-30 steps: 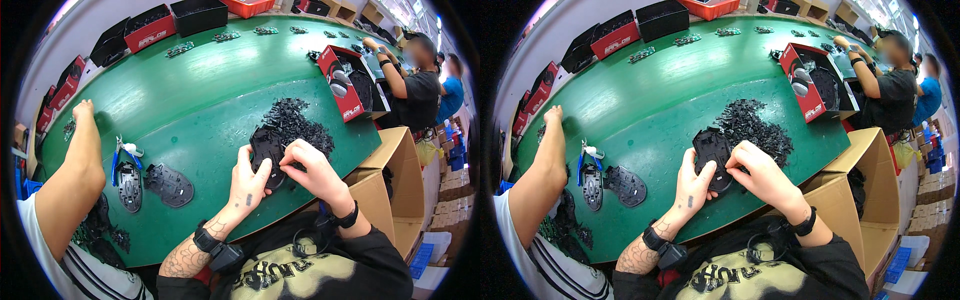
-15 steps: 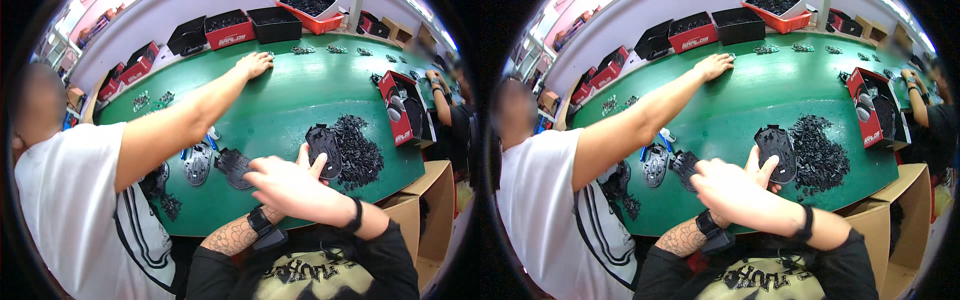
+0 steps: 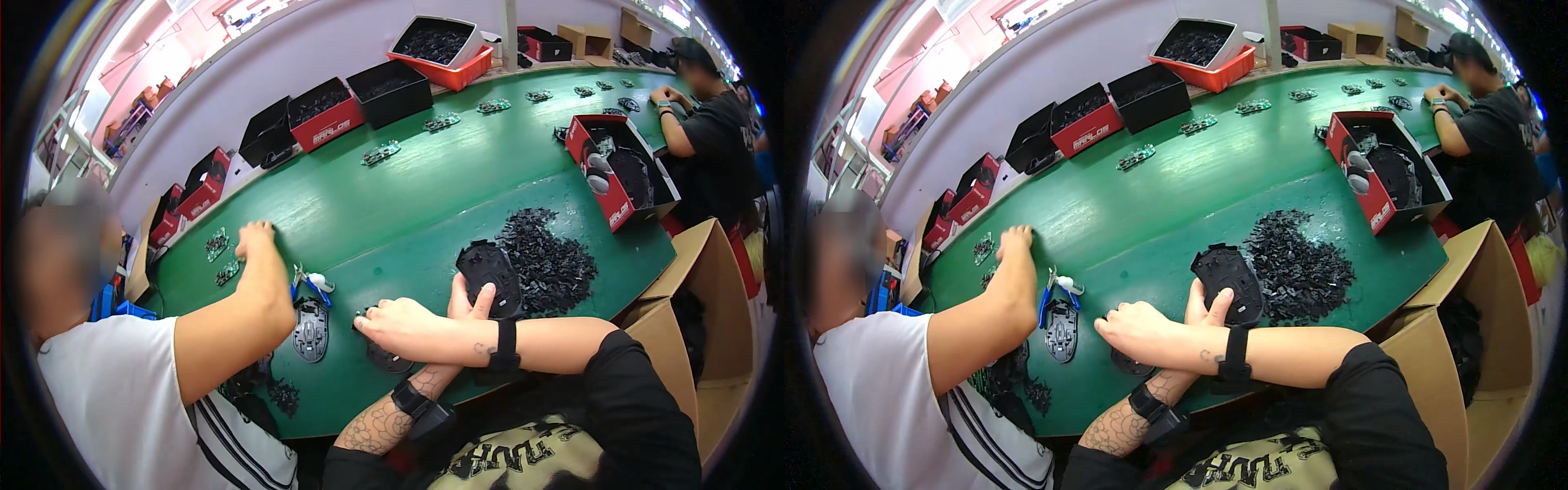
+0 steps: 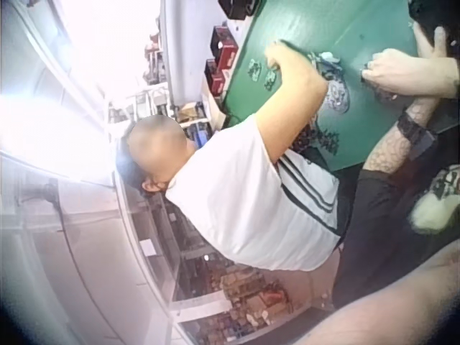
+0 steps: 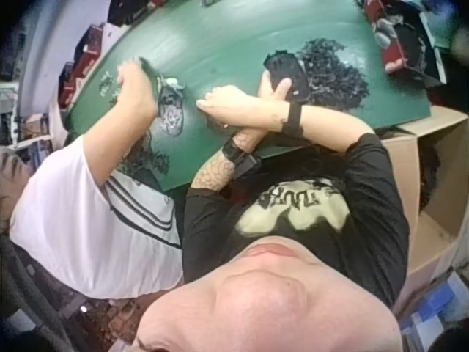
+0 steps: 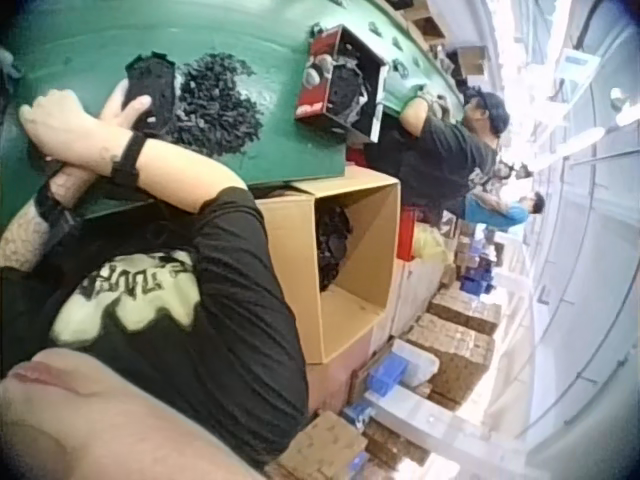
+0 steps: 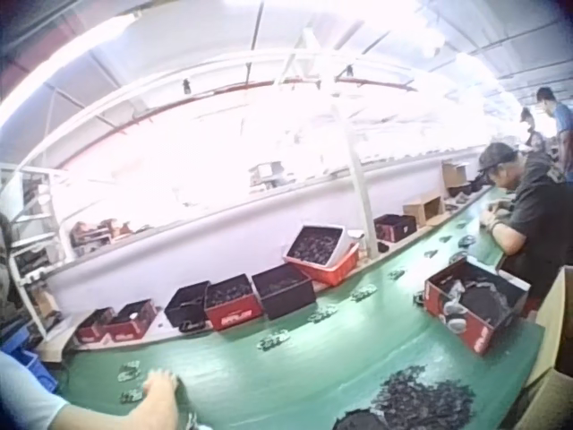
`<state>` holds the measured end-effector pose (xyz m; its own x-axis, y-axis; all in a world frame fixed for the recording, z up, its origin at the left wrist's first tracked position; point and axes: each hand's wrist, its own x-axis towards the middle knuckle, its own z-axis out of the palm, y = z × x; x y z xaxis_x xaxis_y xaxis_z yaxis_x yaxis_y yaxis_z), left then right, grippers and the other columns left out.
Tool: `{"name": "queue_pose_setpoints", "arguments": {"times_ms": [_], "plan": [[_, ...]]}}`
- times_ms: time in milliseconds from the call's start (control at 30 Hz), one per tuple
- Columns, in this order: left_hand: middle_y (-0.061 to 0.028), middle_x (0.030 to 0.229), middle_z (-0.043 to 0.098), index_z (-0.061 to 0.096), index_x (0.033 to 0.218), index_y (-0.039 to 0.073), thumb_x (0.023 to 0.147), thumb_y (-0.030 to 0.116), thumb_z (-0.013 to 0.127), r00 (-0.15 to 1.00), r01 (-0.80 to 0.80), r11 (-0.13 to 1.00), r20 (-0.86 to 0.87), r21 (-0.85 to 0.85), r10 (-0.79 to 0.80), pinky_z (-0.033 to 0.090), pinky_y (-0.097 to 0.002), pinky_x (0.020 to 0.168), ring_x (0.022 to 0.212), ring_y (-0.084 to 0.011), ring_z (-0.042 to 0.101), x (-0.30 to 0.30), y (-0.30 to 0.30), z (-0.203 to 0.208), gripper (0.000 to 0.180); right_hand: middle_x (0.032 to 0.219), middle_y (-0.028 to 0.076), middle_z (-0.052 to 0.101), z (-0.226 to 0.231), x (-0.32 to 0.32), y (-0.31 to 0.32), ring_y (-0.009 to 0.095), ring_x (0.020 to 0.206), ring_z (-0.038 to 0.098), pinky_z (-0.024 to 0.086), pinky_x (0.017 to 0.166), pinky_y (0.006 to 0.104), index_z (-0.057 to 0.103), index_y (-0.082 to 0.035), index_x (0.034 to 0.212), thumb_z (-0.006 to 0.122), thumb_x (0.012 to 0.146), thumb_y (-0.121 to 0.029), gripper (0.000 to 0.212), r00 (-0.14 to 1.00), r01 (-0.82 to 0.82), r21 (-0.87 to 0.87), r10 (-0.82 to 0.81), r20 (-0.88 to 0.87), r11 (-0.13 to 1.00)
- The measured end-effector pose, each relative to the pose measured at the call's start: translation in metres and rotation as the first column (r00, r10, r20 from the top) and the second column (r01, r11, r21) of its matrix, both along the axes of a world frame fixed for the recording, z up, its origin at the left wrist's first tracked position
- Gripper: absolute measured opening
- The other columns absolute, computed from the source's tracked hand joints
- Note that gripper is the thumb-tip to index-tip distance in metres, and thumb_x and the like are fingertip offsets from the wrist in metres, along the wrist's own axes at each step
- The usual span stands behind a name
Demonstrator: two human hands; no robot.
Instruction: The person assembles small electronic components by hand at a green workbench. They pick up black plastic casings and insert small black parts into them, occasionally reaching into a cardboard box for more components. The person also handles green circuit boards and places them on the table.
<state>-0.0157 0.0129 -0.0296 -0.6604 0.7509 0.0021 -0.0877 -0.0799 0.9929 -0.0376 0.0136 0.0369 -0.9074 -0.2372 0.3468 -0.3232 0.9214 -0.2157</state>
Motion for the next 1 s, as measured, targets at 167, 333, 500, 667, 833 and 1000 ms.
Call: {"name": "queue_pose_setpoints", "arguments": {"times_ms": [167,333,500,667,833,1000], "plan": [[-0.0177,0.139,0.043,0.027,0.143,-0.007,0.09,0.03,0.066,0.998,-0.007,0.998,0.061,-0.067,0.011,0.031,-0.0349,0.108,0.126,-0.0243,0.041,0.005,-0.006,0.023,0.076,0.08,0.012,0.063,-0.009,-0.003,-0.003,0.025,0.075,0.064,0.055,0.061,0.0349,0.055,-0.001,0.09,0.061,0.075,-0.011,0.018,0.997,0.042,0.006,-0.042,0.058,0.999],[-0.0251,0.143,0.037,0.026,0.143,-0.009,0.089,0.041,0.064,0.986,-0.087,0.962,-0.16,-0.26,0.046,0.024,-0.0395,0.112,0.134,-0.0326,0.033,0.005,-0.013,0.027,0.082,0.081,0.009,0.059,0.029,0.008,0.009,0.024,0.081,0.061,0.053,0.066,0.0347,0.059,-0.003,0.084,0.06,0.074,-0.013,0.014,0.977,0.129,0.023,-0.123,-0.176,0.991],[-0.0173,0.141,0.04,0.03,0.144,-0.001,0.094,0.036,0.057,0.858,-0.083,0.968,-0.511,-0.236,-0.051,0.033,-0.0392,0.107,0.129,-0.0262,0.04,-0.015,-0.011,-0.037,0.068,0.097,0.006,0.057,0.07,0.029,0.061,0.023,0.09,0.059,0.051,0.076,0.0343,0.061,-0.008,0.092,0.07,0.069,-0.008,0.025,0.824,-0.035,-0.257,-0.118,-0.554,0.966],[-0.0071,0.13,0.05,0.04,0.137,0.003,0.102,0.03,0.04,0.98,-0.027,0.988,0.199,0.151,-0.004,0.046,-0.0302,0.096,0.115,-0.016,0.052,0.007,-0.013,0.047,0.045,0.087,0.007,0.06,0.08,0.095,0.107,0.027,0.082,0.06,0.051,0.072,0.0353,0.067,-0.005,0.089,0.075,0.07,-0.006,0.02,0.864,0.185,-0.368,-0.329,-0.38,0.911],[-0.0095,0.129,0.052,0.04,0.137,0.003,0.096,0.044,0.042,0.909,0.122,0.967,0.366,0.224,-0.199,0.044,-0.0327,0.099,0.119,-0.0191,0.052,0.006,-0.008,0.043,0.057,0.091,0.009,0.059,0.046,0.124,0.119,0.027,0.088,0.059,0.05,0.077,0.0354,0.067,-0.002,0.091,0.072,0.074,-0.005,0.018,0.89,0.268,-0.387,-0.381,-0.251,0.882],[-0.0103,0.127,0.049,0.034,0.138,0.001,0.082,0.015,0.067,0.951,0.196,0.973,0.219,0.121,-0.219,0.044,-0.034,0.099,0.117,-0.0205,0.051,0.003,-0.01,0.044,0.067,0.097,0.011,0.063,0.037,0.128,0.115,0.027,0.09,0.062,0.052,0.079,0.0355,0.067,-0.002,0.098,0.073,0.075,-0.006,0.024,0.85,0.257,-0.508,-0.443,-0.287,0.822]]}}
